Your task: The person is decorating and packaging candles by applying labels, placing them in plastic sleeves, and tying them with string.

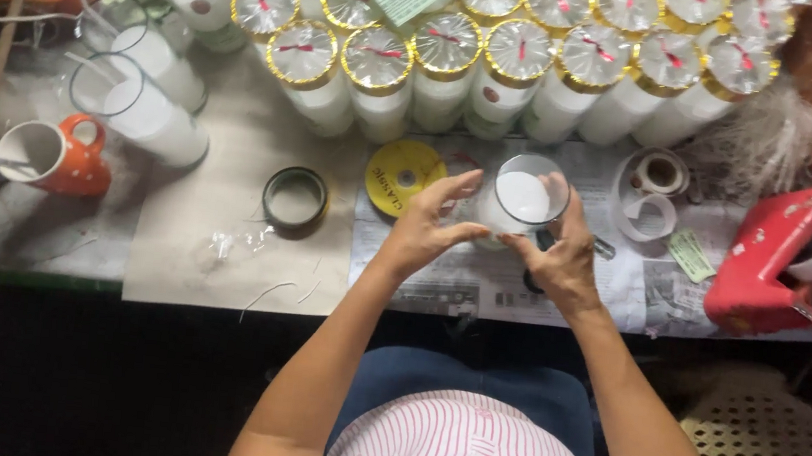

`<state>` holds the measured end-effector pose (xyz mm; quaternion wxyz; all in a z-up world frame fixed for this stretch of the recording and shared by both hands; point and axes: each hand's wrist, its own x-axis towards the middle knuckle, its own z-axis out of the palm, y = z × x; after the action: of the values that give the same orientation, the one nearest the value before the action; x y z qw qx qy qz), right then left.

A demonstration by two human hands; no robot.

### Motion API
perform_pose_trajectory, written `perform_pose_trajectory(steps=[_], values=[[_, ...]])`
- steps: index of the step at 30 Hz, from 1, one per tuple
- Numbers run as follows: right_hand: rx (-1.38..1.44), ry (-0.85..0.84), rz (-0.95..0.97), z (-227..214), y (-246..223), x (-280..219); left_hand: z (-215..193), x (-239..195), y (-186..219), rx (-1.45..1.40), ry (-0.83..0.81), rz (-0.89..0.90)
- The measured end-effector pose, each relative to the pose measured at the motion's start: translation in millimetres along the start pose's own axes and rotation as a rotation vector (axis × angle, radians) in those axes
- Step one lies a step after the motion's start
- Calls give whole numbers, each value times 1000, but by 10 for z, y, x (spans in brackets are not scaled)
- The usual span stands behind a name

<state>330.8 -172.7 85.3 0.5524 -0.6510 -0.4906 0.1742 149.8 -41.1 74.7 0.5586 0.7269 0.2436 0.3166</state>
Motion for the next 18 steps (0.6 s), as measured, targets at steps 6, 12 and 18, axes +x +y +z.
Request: perform_pose_trajectory(steps=[6, 12, 18], values=[[-6, -6, 28, 7, -122, 0, -644, -373, -504, 439, 304, 59], [-81, -17, -13, -7, -43, -21, -930, -633, -716, 859, 482, 103], [-179, 2, 13, -128, -50, -368, -1443, -1052, -772, 1222, 439, -310]])
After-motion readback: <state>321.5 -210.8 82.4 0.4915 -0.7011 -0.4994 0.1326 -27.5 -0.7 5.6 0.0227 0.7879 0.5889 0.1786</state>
